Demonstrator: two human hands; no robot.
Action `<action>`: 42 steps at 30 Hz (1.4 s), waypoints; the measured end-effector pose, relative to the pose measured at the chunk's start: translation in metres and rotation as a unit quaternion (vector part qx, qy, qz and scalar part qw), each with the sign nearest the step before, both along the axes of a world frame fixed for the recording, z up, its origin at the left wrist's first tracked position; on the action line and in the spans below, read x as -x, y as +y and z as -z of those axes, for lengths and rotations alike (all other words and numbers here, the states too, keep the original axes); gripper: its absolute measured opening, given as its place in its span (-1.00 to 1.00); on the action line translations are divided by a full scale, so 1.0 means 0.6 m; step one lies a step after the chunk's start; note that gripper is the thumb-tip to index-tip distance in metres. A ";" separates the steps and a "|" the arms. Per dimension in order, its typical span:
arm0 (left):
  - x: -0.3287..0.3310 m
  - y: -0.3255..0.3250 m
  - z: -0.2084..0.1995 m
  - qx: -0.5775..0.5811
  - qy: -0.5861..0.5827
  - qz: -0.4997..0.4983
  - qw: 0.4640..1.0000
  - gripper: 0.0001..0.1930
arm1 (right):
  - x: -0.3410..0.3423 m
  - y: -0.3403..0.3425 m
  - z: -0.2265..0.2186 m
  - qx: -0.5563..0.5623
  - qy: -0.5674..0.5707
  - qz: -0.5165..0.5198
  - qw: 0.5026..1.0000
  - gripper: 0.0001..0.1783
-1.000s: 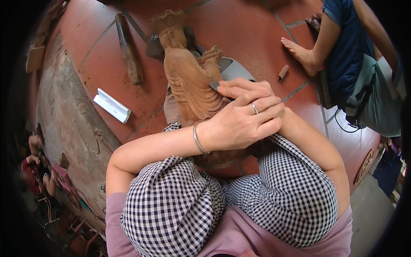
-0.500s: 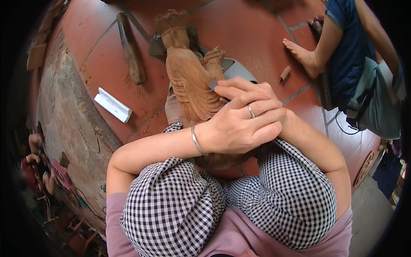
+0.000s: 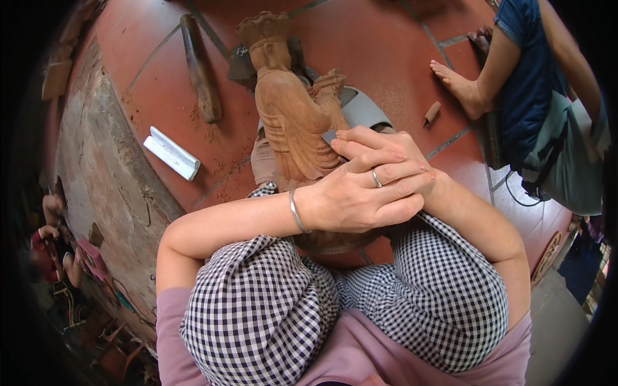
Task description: The person carves a wooden sculpture using a chisel and mallet. They hold the sculpture steady with one hand while striking the chisel with the other to shape the surface.
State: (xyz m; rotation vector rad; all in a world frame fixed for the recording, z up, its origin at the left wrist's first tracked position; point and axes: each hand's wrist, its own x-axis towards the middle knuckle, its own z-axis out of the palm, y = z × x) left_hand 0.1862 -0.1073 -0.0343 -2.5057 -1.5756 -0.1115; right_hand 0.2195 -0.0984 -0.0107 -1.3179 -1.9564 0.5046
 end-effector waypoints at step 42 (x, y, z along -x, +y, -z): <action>0.195 0.079 -0.038 0.301 -0.191 0.667 0.655 -0.85 | -0.022 -0.034 -0.023 0.315 0.402 0.197 0.837 -0.79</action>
